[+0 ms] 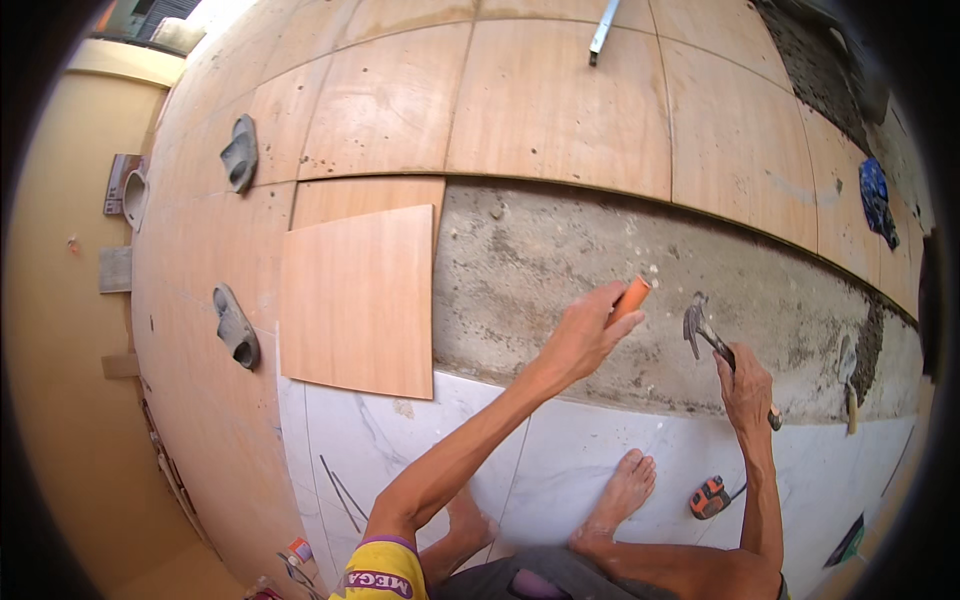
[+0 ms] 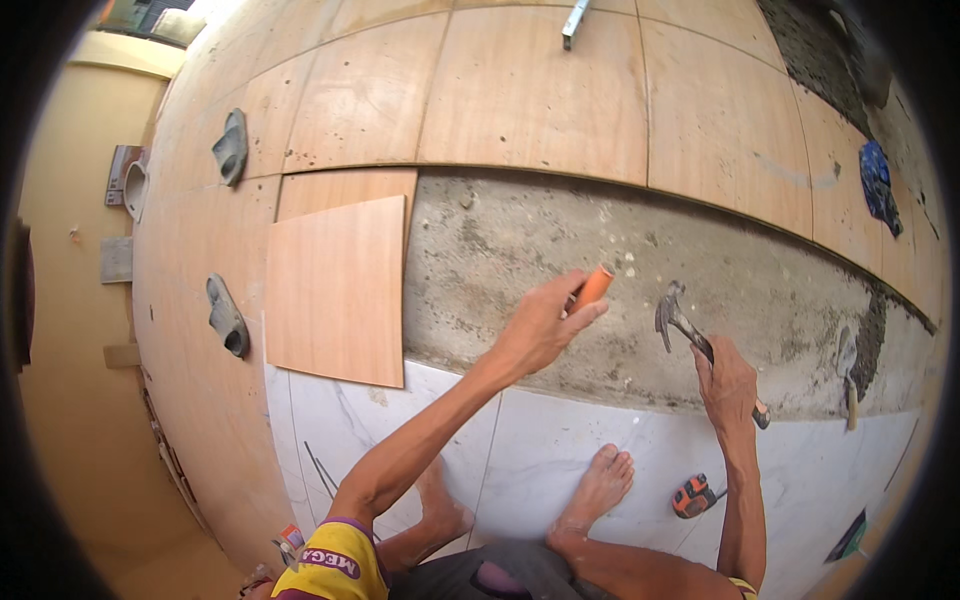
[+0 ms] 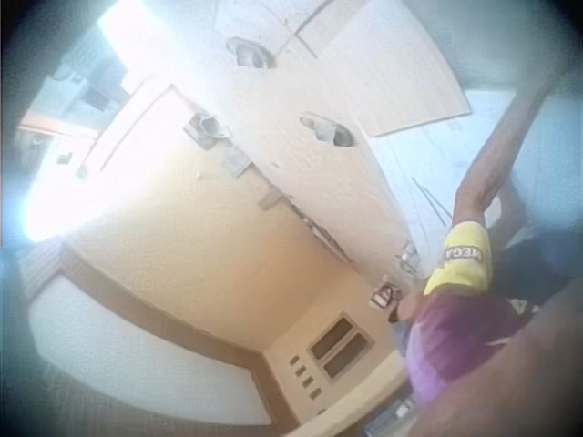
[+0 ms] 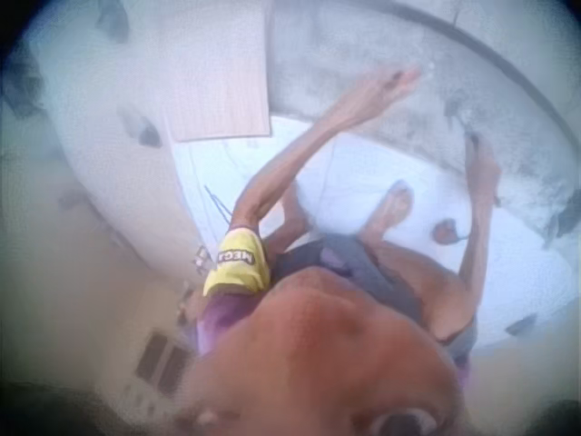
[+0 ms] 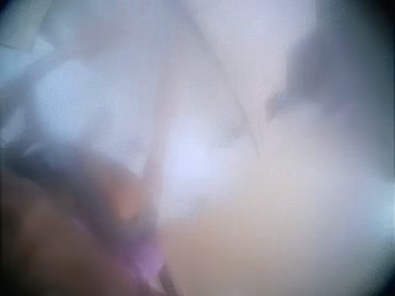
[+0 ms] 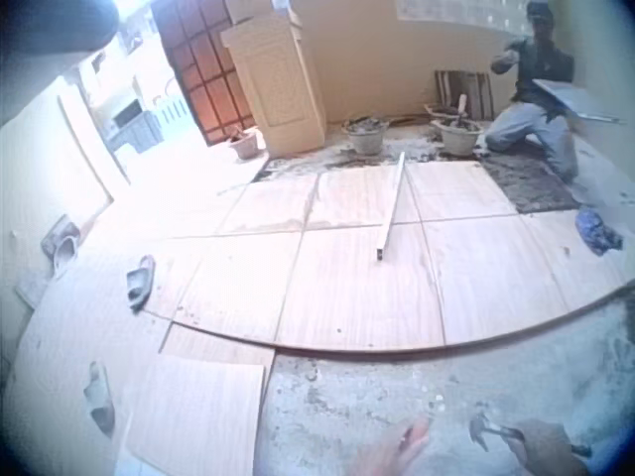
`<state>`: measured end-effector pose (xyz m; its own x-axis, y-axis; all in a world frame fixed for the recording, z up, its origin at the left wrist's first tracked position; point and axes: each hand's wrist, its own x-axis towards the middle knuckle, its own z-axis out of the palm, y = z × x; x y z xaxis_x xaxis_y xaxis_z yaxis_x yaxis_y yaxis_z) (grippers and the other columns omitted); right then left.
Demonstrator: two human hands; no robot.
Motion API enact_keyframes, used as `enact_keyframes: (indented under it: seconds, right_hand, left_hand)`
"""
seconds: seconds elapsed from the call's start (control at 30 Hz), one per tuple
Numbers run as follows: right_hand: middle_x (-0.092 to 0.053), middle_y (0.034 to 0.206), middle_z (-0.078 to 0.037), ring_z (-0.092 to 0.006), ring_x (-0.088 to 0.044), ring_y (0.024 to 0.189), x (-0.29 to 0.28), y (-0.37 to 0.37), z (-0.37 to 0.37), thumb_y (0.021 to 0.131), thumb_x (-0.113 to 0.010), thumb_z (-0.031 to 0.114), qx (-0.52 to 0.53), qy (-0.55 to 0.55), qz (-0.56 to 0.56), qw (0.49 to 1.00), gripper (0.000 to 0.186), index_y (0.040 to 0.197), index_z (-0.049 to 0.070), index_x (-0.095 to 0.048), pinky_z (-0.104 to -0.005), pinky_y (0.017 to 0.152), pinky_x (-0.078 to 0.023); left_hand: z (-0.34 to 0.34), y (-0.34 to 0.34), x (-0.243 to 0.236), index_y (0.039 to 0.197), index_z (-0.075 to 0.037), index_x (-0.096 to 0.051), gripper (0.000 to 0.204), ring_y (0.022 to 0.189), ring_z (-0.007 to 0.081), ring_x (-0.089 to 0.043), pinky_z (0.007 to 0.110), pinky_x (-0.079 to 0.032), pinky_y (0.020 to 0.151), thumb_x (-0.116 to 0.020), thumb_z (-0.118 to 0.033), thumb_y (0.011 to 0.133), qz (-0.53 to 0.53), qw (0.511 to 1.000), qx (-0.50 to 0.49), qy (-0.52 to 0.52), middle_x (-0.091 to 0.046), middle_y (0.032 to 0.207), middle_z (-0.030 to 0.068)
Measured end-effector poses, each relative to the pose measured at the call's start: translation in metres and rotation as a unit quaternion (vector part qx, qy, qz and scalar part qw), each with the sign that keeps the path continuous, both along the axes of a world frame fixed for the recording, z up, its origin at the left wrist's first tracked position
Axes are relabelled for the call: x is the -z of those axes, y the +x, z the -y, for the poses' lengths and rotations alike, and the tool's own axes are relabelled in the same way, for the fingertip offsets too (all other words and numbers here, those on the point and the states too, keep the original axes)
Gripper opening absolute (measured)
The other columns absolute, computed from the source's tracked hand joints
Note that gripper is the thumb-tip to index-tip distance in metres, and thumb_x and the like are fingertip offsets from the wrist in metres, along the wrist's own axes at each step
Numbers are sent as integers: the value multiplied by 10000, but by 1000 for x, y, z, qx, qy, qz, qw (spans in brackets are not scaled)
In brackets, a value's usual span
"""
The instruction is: The person mixes cement with a hoe, carries a bucket of mortar, and installs floor tiles. They use a hammer and a red tile leveling tool to secure the tiles into place.
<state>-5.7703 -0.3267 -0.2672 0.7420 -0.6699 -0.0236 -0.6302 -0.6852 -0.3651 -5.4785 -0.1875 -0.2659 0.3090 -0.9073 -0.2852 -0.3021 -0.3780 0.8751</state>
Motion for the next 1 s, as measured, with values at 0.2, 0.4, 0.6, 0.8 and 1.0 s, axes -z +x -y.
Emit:
enact_keyframes:
  seconds: [0.2,0.4,0.6,0.8,1.0]
  right_hand:
    - [-625,855,-191,-398,-636,741,52,10,-1,972,-704,143,13,-13,28,999,160,1030,25,-613,-465,639,-496]
    - [-628,894,-182,-386,-643,772,69,27,3,908,-745,67,-4,-5,19,1000,220,1066,16,-601,-469,650,-496]
    - [-622,918,-197,-380,-643,798,94,55,2,930,-742,75,-4,-3,26,1000,271,1154,-1,-612,-453,677,-518]
    - [-594,1111,-215,-389,-640,904,109,65,-9,1047,-617,197,39,-71,-136,987,331,1309,1,-569,-467,752,-528]
    - [-598,1205,-262,-444,-626,1072,98,64,21,1078,-558,290,22,-1,-191,981,420,1379,1,-513,-503,875,-516]
  left_hand:
    - [6,18,83,1202,0,-523,338,1028,434,-666,522,-579,809,-687,-187,973,215,976,29,28,-587,1153,239]
    - [11,44,108,1241,-7,-470,410,1001,457,-662,494,-599,770,-705,-176,951,205,975,84,12,-569,1172,238]
    - [29,58,103,1208,-2,-508,414,1045,320,-642,361,-625,723,-738,-185,916,377,916,134,-8,-572,1104,168]
    - [-5,81,59,1198,14,-531,428,1012,285,-636,317,-623,713,-728,-72,827,376,921,100,27,-581,1098,154]
    - [-171,122,-42,1240,-33,-550,363,1093,336,-659,454,-599,815,-681,-99,908,193,969,33,150,-643,1139,166]
